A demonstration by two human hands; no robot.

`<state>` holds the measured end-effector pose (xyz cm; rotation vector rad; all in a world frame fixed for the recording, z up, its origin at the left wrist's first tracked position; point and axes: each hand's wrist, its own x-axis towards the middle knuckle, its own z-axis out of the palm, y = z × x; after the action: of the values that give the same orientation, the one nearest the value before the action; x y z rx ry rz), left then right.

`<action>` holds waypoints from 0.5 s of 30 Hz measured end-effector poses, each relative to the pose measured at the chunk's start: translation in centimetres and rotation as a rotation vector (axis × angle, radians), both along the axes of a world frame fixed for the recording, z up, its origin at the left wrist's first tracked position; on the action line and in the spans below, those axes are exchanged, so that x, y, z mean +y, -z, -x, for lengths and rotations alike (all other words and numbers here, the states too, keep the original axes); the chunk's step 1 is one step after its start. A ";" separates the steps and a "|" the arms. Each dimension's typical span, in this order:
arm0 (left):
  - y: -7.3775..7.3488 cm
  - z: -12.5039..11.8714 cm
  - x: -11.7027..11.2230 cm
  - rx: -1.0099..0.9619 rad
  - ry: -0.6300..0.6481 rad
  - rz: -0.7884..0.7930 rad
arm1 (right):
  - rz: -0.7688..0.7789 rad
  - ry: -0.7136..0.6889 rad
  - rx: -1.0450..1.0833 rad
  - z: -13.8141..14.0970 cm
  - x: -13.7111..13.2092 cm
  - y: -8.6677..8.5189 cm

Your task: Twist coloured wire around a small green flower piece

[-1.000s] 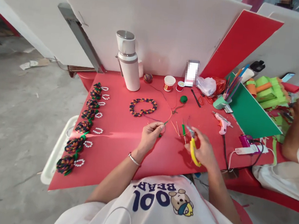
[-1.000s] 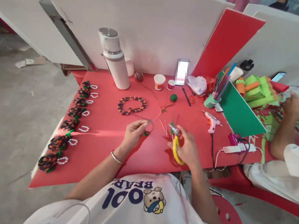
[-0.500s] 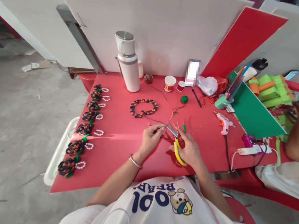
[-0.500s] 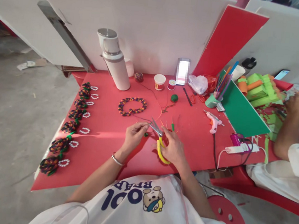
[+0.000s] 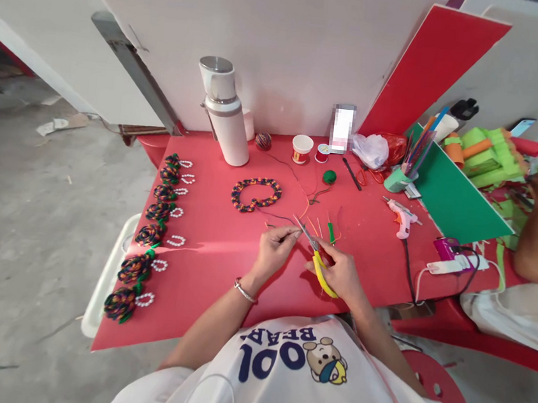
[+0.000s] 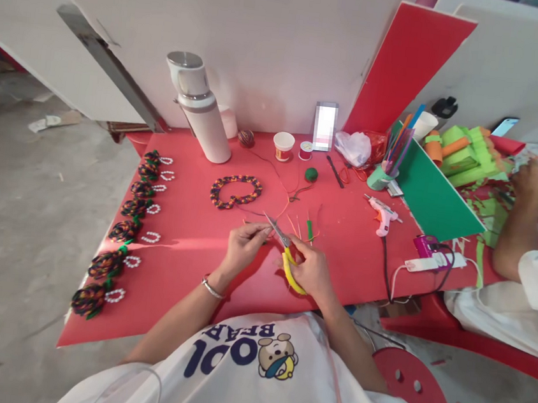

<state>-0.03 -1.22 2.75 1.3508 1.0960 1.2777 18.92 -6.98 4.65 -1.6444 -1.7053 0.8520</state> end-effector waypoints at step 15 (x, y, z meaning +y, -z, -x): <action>0.2 0.1 0.1 -0.025 -0.010 0.021 | -0.012 0.148 0.176 -2.3 1.1 0.5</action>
<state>-0.14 -1.11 2.53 1.3123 1.0975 1.2842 21.17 -5.88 4.13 -1.6145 -1.4483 0.8849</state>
